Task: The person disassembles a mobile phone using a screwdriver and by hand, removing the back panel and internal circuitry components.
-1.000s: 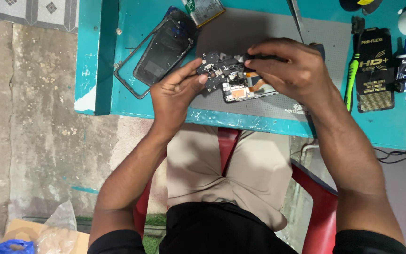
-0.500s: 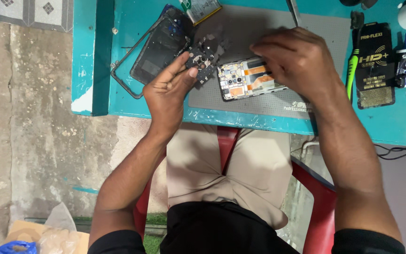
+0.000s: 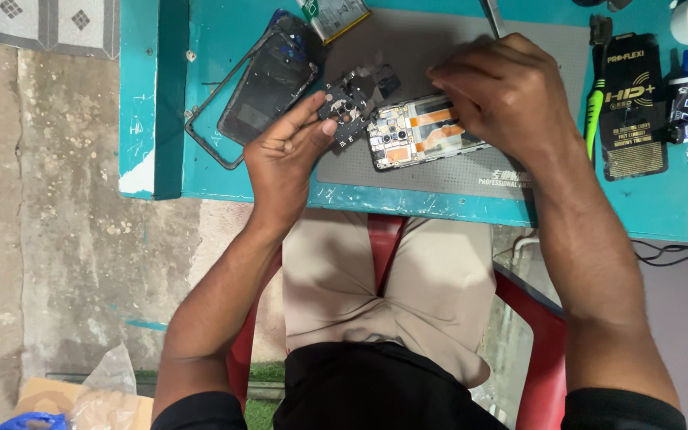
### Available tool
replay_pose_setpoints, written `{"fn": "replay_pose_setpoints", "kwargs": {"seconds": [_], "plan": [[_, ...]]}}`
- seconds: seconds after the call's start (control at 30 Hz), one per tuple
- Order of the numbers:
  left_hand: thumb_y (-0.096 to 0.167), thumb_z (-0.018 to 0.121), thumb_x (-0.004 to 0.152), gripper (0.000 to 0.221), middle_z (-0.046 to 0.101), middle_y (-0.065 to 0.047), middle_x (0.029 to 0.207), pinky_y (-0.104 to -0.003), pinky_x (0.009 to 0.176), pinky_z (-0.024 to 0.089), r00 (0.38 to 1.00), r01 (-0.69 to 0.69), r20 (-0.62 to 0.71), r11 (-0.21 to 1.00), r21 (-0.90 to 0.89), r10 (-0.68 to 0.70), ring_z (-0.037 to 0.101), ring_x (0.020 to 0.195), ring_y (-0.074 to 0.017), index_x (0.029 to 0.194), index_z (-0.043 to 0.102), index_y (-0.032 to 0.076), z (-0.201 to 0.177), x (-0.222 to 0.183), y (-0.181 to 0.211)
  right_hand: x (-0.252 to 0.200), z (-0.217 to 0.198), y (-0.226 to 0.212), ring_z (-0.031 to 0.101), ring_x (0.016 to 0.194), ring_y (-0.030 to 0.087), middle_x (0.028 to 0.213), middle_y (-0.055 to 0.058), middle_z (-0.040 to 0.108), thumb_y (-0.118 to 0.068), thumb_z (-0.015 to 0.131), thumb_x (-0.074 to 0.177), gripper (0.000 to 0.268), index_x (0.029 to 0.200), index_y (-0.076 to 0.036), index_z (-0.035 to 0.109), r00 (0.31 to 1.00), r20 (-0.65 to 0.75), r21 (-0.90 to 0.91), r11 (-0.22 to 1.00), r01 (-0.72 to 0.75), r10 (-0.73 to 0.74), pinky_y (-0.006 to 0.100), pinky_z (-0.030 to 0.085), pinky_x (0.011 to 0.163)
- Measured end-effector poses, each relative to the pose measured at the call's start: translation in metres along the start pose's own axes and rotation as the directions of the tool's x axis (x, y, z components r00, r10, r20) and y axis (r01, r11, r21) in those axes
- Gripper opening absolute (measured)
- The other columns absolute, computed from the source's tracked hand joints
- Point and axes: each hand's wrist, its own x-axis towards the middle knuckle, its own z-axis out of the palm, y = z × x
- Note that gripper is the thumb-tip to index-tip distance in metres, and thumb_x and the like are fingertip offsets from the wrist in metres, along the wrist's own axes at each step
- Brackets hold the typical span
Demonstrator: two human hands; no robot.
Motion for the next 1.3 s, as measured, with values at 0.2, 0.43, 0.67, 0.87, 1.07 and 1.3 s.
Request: {"fn": "replay_pose_setpoints", "kwargs": {"seconds": [0.2,0.43,0.67,0.87,1.07,1.3], "plan": [[0.003,0.074,0.097,0.046,0.074,-0.018,0.12,-0.028,0.095,0.06,0.999,0.027,0.043,1.0,0.007,-0.028,0.072,0.106,-0.0151,0.138,0.06,-0.01,-0.001,0.0,0.002,-0.001,0.002,-0.002,0.069,0.098,0.017,0.11,0.004,0.077,0.008,0.076,0.085,0.03,0.109,-0.008,0.079,1.0,0.016,0.052,0.999,-0.013,0.012,0.031,0.052,0.091],[0.004,0.073,0.098,0.045,0.075,-0.018,0.122,-0.029,0.098,0.061,0.994,0.039,0.106,0.999,0.026,-0.041,0.073,0.109,-0.0159,0.139,0.06,-0.008,-0.003,0.001,-0.001,0.001,0.003,-0.004,0.069,0.107,0.021,0.112,0.008,0.076,0.003,0.076,0.097,0.026,0.121,-0.006,0.077,0.998,0.033,0.13,0.99,-0.054,0.05,0.035,0.05,0.101],[-0.003,0.072,0.098,0.042,0.07,-0.013,0.127,-0.025,0.091,0.062,0.963,-0.038,0.269,0.984,0.175,-0.01,0.07,0.106,-0.0118,0.139,0.063,-0.002,-0.001,-0.002,0.0,0.017,-0.013,-0.019,0.056,0.133,0.038,0.143,0.016,0.062,-0.035,0.089,0.074,0.088,0.15,-0.01,0.053,0.959,0.276,0.42,0.889,-0.183,0.066,0.047,0.045,0.114],[-0.004,0.071,0.098,0.043,0.066,-0.011,0.134,-0.025,0.095,0.062,0.933,-0.112,0.359,0.971,0.212,0.029,0.071,0.111,-0.0115,0.14,0.061,0.0,0.005,-0.005,0.007,0.026,-0.009,-0.032,0.057,0.134,0.038,0.144,0.017,0.06,-0.045,0.095,0.064,0.106,0.151,-0.008,0.046,0.971,0.237,0.463,0.883,-0.08,-0.036,0.049,0.046,0.113],[-0.003,0.073,0.097,0.045,0.066,-0.01,0.133,-0.026,0.097,0.063,0.924,-0.073,0.382,0.965,0.253,-0.03,0.07,0.112,-0.0132,0.141,0.062,0.002,0.004,-0.005,0.01,0.025,-0.004,-0.035,0.063,0.127,0.037,0.137,0.014,0.065,-0.034,0.096,0.069,0.091,0.144,-0.006,0.051,0.979,0.198,0.443,0.895,-0.044,-0.05,0.048,0.051,0.108],[-0.002,0.072,0.097,0.047,0.064,-0.011,0.137,-0.027,0.097,0.059,0.911,-0.075,0.411,0.967,0.243,-0.033,0.071,0.114,-0.014,0.142,0.061,0.007,0.004,-0.004,0.012,0.028,-0.007,-0.042,0.066,0.12,0.037,0.129,0.015,0.066,-0.027,0.096,0.071,0.081,0.137,-0.006,0.056,0.979,0.197,0.42,0.907,-0.04,-0.048,0.046,0.056,0.1]]}}
